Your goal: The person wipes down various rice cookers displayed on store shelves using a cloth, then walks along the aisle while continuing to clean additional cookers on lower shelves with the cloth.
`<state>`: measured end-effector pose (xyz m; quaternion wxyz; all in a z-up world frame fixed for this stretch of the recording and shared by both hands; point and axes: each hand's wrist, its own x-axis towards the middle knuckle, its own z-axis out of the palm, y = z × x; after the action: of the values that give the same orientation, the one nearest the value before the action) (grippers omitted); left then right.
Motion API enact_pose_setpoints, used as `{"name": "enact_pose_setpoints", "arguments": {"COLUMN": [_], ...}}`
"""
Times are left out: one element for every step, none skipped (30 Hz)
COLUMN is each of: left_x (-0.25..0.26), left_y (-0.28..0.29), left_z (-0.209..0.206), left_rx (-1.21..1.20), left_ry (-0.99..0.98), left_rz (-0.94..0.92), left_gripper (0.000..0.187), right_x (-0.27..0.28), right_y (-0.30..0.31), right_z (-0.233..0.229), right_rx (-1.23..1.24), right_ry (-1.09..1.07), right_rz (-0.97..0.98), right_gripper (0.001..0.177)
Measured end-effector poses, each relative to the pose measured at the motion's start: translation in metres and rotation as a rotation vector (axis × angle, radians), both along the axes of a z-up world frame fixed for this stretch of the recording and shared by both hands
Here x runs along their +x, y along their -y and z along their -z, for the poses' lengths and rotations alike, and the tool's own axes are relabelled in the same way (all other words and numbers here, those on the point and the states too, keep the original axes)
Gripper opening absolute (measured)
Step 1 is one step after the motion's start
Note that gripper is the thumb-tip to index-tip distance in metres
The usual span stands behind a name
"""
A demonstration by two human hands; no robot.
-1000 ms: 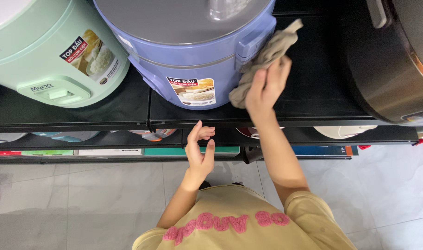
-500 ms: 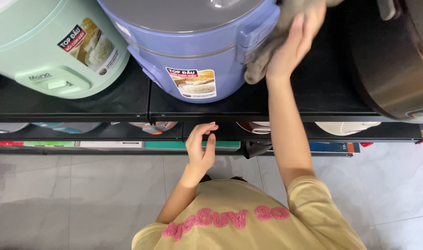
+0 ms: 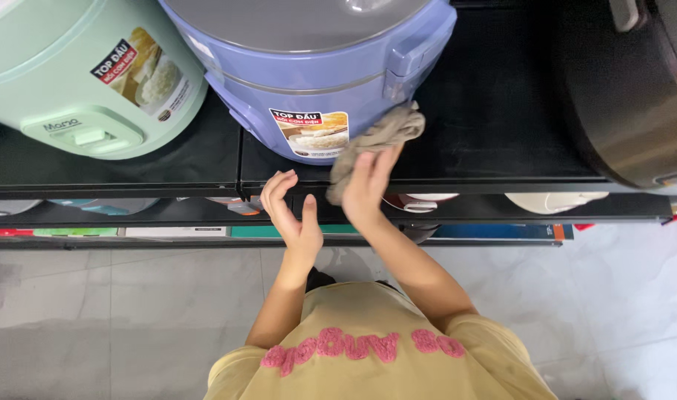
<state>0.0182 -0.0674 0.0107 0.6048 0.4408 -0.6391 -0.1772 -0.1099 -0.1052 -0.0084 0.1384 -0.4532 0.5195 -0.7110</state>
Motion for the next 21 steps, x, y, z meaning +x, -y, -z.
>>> {"name": "enact_pose_setpoints", "arguments": {"left_x": [-0.002, -0.002, -0.001, 0.002, 0.005, 0.008, 0.012, 0.016, 0.021, 0.024, 0.027, 0.029, 0.031, 0.031, 0.031, 0.03, 0.03, 0.03, 0.029, 0.028, 0.025], "left_y": [-0.001, 0.0, 0.0, 0.0, 0.0, 0.001, 0.003, 0.004, 0.006, 0.007, 0.008, 0.008, 0.008, 0.01, 0.012, 0.014, 0.016, 0.02, 0.023, 0.028, 0.031], "left_z": [0.0, 0.0, 0.0, 0.0, 0.0, 0.001, 0.003, 0.005, 0.007, 0.009, 0.012, 0.014, 0.016, 0.016, 0.016, 0.017, 0.017, 0.016, 0.015, 0.013, 0.011], "left_rx": [-0.015, -0.034, -0.031, -0.05, -0.068, -0.067, -0.062, -0.057, -0.055, -0.046, -0.036, -0.033, -0.038, -0.047, -0.049, -0.089, -0.129, -0.134, -0.165, -0.197, -0.203], "left_ry": [0.02, 0.039, 0.039, 0.037, 0.034, 0.033, 0.021, 0.009, 0.007, -0.007, -0.022, -0.024, -0.029, -0.034, -0.037, -0.06, -0.082, -0.086, -0.101, -0.117, -0.121], "left_rz": [0.012, 0.022, 0.03, 0.039, 0.048, 0.052, 0.04, 0.029, 0.034, 0.037, 0.04, 0.047, 0.053, 0.06, 0.068, 0.091, 0.113, 0.123, 0.159, 0.197, 0.208], "left_gripper": [0.034, 0.036, 0.036, 0.035, 0.034, 0.034, 0.034, 0.034, 0.034, 0.034, 0.033, 0.033, 0.033, 0.032, 0.032, 0.03, 0.028, 0.028, 0.027, 0.027, 0.027], "right_x": [0.007, 0.005, -0.001, -0.01, -0.025, -0.048, -0.075, -0.103, -0.126, -0.148, -0.165, -0.175, -0.178, -0.175, -0.165, -0.152, -0.135, -0.114, -0.091, -0.062, -0.034], "right_y": [-0.001, 0.003, 0.013, 0.025, 0.038, 0.052, 0.068, 0.085, 0.102, 0.116, 0.129, 0.138, 0.139, 0.138, 0.132, 0.122, 0.108, 0.09, 0.07, 0.047, 0.027], "right_z": [0.002, 0.003, 0.004, 0.004, 0.004, 0.002, 0.0, -0.003, -0.006, -0.009, -0.01, -0.01, -0.008, -0.008, -0.008, -0.01, -0.012, -0.014, -0.015, -0.016, -0.016], "right_rx": [-0.013, -0.01, -0.05, -0.093, -0.12, -0.145, -0.178, -0.21, -0.146, -0.08, -0.078, -0.066, -0.055, -0.059, -0.102, -0.146, -0.15, -0.213, -0.274, -0.196, -0.117], "right_ry": [-0.143, -0.142, -0.042, 0.058, 0.161, 0.263, 0.362, 0.46, 0.622, 0.782, 0.779, 0.725, 0.67, 0.667, 0.653, 0.637, 0.633, 0.552, 0.47, 0.347, 0.226], "right_rz": [0.055, 0.063, 0.104, 0.142, 0.132, 0.12, 0.045, -0.03, -0.089, -0.145, -0.138, -0.187, -0.234, -0.228, -0.154, -0.082, -0.075, -0.057, -0.04, 0.028, 0.096], "right_gripper": [0.057, 0.057, 0.06, 0.063, 0.063, 0.063, 0.062, 0.063, 0.061, 0.06, 0.06, 0.055, 0.051, 0.051, 0.049, 0.051, 0.051, 0.056, 0.063, 0.061, 0.059]}}
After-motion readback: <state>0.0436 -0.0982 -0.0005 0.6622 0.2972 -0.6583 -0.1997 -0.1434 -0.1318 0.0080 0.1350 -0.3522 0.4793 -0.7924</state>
